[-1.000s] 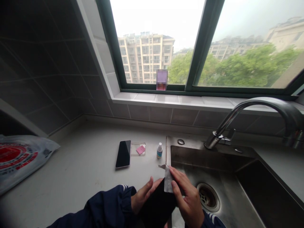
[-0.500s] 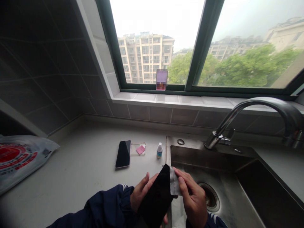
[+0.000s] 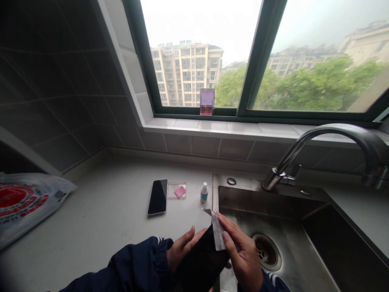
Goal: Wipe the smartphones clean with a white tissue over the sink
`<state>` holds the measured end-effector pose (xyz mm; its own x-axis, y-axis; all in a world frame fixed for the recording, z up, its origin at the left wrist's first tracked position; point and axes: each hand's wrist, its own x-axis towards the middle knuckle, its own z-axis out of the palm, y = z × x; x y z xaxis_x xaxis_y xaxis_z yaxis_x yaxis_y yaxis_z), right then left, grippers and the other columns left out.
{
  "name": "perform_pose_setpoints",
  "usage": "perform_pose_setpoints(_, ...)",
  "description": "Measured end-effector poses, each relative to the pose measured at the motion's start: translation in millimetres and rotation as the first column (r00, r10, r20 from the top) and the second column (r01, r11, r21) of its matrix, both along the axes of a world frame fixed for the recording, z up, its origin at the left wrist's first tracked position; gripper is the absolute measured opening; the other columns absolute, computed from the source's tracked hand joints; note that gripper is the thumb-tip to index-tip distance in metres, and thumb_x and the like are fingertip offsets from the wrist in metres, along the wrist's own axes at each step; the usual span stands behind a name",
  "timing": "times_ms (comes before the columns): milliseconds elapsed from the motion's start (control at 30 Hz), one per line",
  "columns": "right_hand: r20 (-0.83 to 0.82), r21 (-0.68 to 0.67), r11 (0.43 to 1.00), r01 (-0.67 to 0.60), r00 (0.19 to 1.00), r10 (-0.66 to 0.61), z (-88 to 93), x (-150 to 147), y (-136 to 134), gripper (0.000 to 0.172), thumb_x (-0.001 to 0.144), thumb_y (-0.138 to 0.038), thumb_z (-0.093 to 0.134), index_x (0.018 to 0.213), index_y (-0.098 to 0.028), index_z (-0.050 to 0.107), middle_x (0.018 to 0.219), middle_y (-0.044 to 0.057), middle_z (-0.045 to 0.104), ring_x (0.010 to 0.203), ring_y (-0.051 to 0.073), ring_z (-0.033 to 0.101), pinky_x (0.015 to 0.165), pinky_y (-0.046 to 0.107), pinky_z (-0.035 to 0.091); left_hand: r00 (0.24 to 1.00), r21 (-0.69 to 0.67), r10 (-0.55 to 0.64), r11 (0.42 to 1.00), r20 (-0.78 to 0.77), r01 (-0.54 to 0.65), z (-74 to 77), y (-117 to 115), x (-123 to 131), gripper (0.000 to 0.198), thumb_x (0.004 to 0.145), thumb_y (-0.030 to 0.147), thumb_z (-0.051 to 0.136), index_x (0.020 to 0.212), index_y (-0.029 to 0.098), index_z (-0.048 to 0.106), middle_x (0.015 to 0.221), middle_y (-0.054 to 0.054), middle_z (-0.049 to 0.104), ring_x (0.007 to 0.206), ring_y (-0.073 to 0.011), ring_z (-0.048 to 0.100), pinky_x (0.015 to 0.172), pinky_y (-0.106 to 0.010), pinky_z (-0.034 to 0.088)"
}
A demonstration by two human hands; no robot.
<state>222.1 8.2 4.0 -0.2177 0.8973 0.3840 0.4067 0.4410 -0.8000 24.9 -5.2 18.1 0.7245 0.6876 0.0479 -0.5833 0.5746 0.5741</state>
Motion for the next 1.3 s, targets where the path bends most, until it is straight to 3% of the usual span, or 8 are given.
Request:
perform_pose_setpoints(233, -0.055, 0.027, 1.000, 0.003, 0.998, -0.001, 0.0, 0.7, -1.3, 0.035, 0.098, -0.031, 0.046, 0.129, -0.025, 0.061, 0.133, 0.006, 0.060, 0.124, 0.025, 0.057, 0.106, 0.040, 0.046, 0.999, 0.072, 0.040, 0.997, 0.012, -0.041, -1.6, -0.9, 2.5, 0.069, 0.092, 0.058, 0.026, 0.145, 0.014, 0.037, 0.130, -0.020, 0.059, 0.117, -0.0378, 0.058, 0.102, -0.055, 0.036)
perform_pose_setpoints(433, -0.138, 0.035, 0.996, 0.082, 0.988, -0.077, 2.4, -1.4, -2.3, 0.028, 0.097, -0.028, 0.049, 0.118, -0.026, 0.068, 0.125, 0.004, 0.066, 0.117, 0.023, 0.062, 0.102, 0.036, 0.049, 0.995, -0.006, 0.093, 0.996, 0.030, -0.093, -2.7, 2.2, 0.5, 0.068, 0.095, 0.053, 0.022, 0.143, 0.009, 0.039, 0.128, -0.020, 0.059, 0.122, -0.0347, 0.055, 0.107, -0.050, 0.032)
perform_pose_setpoints(567, -0.075, 0.004, 0.999, 0.033, 0.997, -0.033, 1.4, 0.1, -1.0, 0.032, 0.097, -0.031, 0.048, 0.125, -0.028, 0.063, 0.131, 0.004, 0.062, 0.122, 0.024, 0.058, 0.106, 0.037, 0.046, 0.998, -0.079, 0.057, 0.995, 0.033, -0.054, -2.1, 2.8, -1.6, 0.066, 0.095, 0.053, 0.023, 0.144, 0.012, 0.038, 0.125, -0.018, 0.062, 0.119, -0.0341, 0.057, 0.108, -0.051, 0.031)
perform_pose_setpoints(767, 0.022, -0.022, 0.998, -0.051, 0.998, 0.052, 0.6, 1.9, 0.0, 0.038, 0.098, -0.034, 0.045, 0.134, -0.030, 0.055, 0.140, 0.003, 0.054, 0.131, 0.025, 0.050, 0.112, 0.042, 0.038, 0.999, -0.063, -0.003, 0.998, 0.035, 0.005, -0.9, 1.6, -2.7, 0.067, 0.094, 0.053, 0.025, 0.144, 0.011, 0.038, 0.119, -0.019, 0.065, 0.113, -0.0354, 0.060, 0.105, -0.053, 0.033)
perform_pose_setpoints(1133, -0.049, 0.069, 0.995, 0.066, 0.997, -0.062, 2.8, 0.3, -0.2, 0.030, 0.096, -0.027, 0.052, 0.124, -0.029, 0.063, 0.127, 0.003, 0.064, 0.117, 0.021, 0.061, 0.102, 0.032, 0.048, 0.995, -0.073, 0.097, 0.993, 0.017, -0.096, -2.9, 3.4, -0.6, 0.065, 0.094, 0.053, 0.024, 0.143, 0.012, 0.041, 0.123, -0.019, 0.062, 0.114, -0.0357, 0.060, 0.099, -0.051, 0.039)
perform_pose_setpoints(1300, -0.015, 0.059, 0.998, 0.035, 0.999, -0.034, 0.8, 1.1, -0.6, 0.031, 0.096, -0.028, 0.051, 0.125, -0.028, 0.062, 0.128, 0.005, 0.063, 0.120, 0.023, 0.059, 0.103, 0.036, 0.047, 1.000, -0.074, 0.029, 0.997, 0.000, -0.029, -6.5, 3.1, -1.9, 0.066, 0.092, 0.055, 0.029, 0.143, 0.015, 0.041, 0.121, -0.017, 0.064, 0.112, -0.0348, 0.061, 0.100, -0.052, 0.038)
